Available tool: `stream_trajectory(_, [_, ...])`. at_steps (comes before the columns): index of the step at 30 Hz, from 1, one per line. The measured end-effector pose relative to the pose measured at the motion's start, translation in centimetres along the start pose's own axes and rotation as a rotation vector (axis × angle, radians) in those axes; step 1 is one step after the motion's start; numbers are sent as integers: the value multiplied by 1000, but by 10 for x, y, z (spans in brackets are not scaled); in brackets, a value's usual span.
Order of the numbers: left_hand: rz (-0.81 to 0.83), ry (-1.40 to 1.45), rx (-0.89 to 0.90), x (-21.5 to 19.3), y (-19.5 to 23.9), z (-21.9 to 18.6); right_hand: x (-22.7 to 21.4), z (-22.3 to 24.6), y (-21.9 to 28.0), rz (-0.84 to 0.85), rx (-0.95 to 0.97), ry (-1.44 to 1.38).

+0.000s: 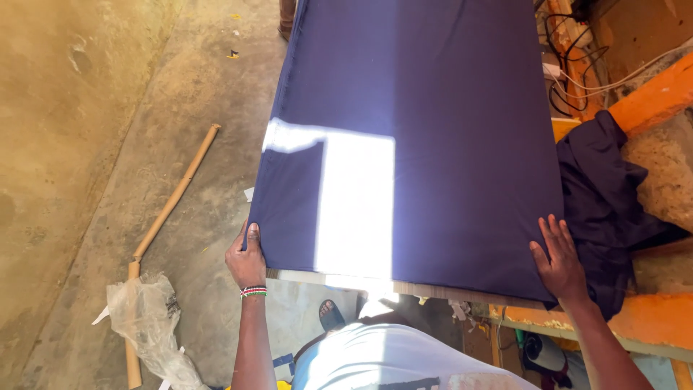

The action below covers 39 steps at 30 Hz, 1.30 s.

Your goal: Spreading and smoothing multiple layers of purple fabric on a long industrial cutting table in preparation for bulk cutting.

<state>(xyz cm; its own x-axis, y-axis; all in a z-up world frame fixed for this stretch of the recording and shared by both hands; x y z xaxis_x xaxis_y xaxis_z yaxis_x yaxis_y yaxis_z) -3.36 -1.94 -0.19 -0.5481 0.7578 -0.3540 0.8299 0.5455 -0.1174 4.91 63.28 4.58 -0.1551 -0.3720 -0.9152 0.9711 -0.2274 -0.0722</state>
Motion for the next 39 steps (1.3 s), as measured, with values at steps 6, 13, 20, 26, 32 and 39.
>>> stream_trajectory(6, [-2,-14,34,3,-2,10,0,-3,0,-20,-2,-14])
stream_trajectory(13, [-7,1,21,7,-5,25,6,-17,-2,-64,-53,-31])
stream_trajectory(20, [1,62,-7,10,-4,18,3,-18,-9,-23,-7,-34])
stream_trajectory(26, [11,52,-24,6,2,4,15,-40,-7,-23,-4,190])
stream_trajectory(32, [11,68,-10,3,0,8,35,37,9,-321,60,248])
stream_trajectory(39, [297,59,99,1,-14,33,107,345,43,-426,175,-304])
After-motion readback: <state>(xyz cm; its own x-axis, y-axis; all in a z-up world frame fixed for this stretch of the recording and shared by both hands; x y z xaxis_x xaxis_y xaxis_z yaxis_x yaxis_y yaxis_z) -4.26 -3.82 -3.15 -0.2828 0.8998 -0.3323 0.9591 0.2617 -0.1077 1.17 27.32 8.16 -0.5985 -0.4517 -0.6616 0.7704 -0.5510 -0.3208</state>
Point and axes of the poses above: each hand's wrist, its own y-axis away from the middle knuckle, its own x-axis out of the palm, z = x × y, the point moved 4 cm from there along -y, towards the middle knuckle, and after that the axes turned 5 degrees about x, right-handed, at the moved point
